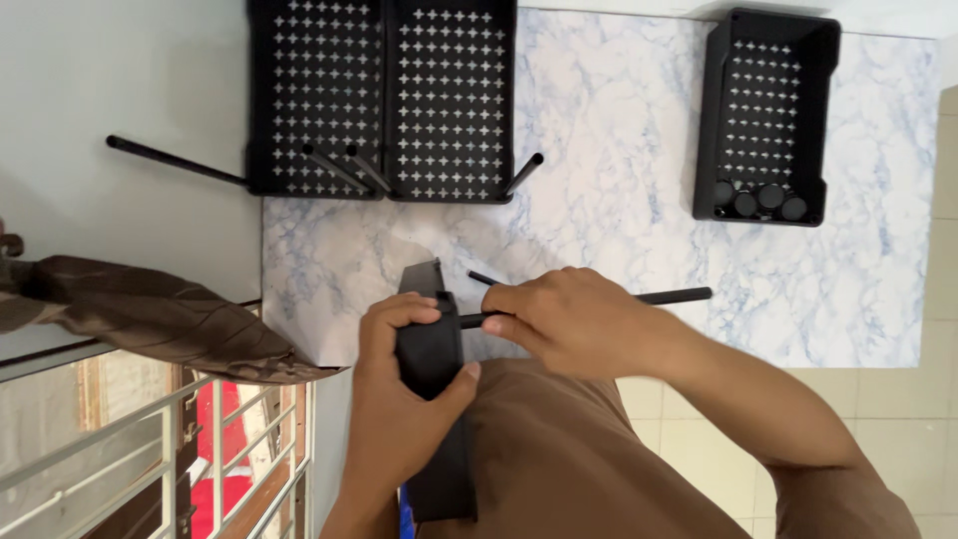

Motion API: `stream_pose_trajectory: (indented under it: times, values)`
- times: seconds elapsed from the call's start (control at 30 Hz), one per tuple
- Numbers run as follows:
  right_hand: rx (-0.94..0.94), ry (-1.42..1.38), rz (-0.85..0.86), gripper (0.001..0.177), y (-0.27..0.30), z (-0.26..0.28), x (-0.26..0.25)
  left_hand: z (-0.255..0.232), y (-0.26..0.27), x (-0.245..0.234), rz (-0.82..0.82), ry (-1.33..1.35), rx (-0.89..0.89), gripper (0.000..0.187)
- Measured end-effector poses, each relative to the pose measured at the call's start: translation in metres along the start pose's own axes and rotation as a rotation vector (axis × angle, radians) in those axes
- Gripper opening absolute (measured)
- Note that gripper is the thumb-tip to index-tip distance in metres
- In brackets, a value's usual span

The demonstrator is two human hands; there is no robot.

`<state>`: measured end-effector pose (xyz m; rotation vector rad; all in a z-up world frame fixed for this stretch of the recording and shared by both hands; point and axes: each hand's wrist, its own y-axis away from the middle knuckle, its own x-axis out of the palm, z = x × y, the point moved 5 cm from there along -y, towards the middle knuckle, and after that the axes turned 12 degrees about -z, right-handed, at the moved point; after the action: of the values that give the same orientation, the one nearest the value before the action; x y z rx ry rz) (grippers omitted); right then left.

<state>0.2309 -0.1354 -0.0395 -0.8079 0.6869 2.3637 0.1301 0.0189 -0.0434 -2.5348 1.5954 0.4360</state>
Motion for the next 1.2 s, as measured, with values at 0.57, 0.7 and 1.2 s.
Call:
stream_pose_trajectory:
  times: [0.57, 0.7, 1.2]
  values:
    - [-0.100, 0.221, -0.247, 0.026, 0.017, -0.015, -0.007, 0.008, -0.002, -0.007, -0.036, 0.007, -0.049, 0.055]
    - [0.017, 0.118, 0.076, 0.036, 0.010, -0.030, -0.004, 0.007, 0.001, -0.004, -0.015, 0.024, -0.019, 0.055]
    - [-0.331, 0.581, -0.647, 0.031, 0.047, -0.019, -0.037, 0.019, -0.007, -0.014, -0.030, 0.081, -0.058, 0.054]
